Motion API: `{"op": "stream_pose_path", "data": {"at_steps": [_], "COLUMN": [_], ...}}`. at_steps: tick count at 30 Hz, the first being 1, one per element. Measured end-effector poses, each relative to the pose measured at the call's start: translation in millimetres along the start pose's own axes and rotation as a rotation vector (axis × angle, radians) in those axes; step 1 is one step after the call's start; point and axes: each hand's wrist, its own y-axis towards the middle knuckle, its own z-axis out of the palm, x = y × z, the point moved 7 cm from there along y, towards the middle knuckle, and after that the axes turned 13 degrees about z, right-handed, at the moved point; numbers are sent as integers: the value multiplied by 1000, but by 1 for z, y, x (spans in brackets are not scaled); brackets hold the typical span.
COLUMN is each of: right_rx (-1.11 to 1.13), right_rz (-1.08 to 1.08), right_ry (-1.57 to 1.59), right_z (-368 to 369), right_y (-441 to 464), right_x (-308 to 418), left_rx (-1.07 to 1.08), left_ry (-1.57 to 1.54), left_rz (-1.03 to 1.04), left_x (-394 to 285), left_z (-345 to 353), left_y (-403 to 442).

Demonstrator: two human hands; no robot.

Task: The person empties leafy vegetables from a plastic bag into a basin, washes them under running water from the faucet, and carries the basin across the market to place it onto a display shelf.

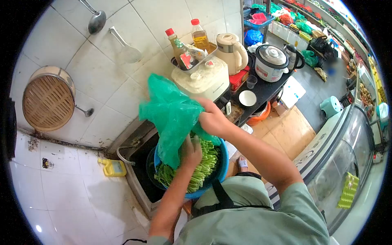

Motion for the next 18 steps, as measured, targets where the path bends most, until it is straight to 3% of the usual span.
{"op": "stream_pose_path", "data": {"at_steps": [1, 2, 5, 7, 9, 10, 13, 15, 16, 18], "right_rx": [30, 58, -9, -62, -127, -353, -464, -688, -653, -856], "right_rz": [41, 80, 130, 125, 58, 137, -77, -66, -156, -164], "right_ry": [48, 97, 98, 143, 225, 371, 520, 679, 677, 809], "right_z": [2, 3, -4, -22, -55, -64, -103, -122, -130, -138], "right_y": [-2, -3, -6, -4, -5, -18, -22, -33, -34, -50], "right_x": [-3, -6, -11, -25, -35, -23, -23, -21, -6, 20], "left_rx": [-25, 84, 281, 373, 456, 467, 395, 261, 159, 176], "left_ry": [50, 41, 62, 93, -227, -228, 28, -24, -106, -60], "left_rz": [-3, 56, 136, 160, -76, -72, -55, -25, -69, 7], "left_x": [27, 69, 84, 62, 27, 24, 24, 27, 19, 16], "left_z": [15, 44, 64, 57, 40, 40, 26, 16, 9, 16], "left_y": [10, 8, 14, 24, 22, 13, -20, -29, -29, -35]}}
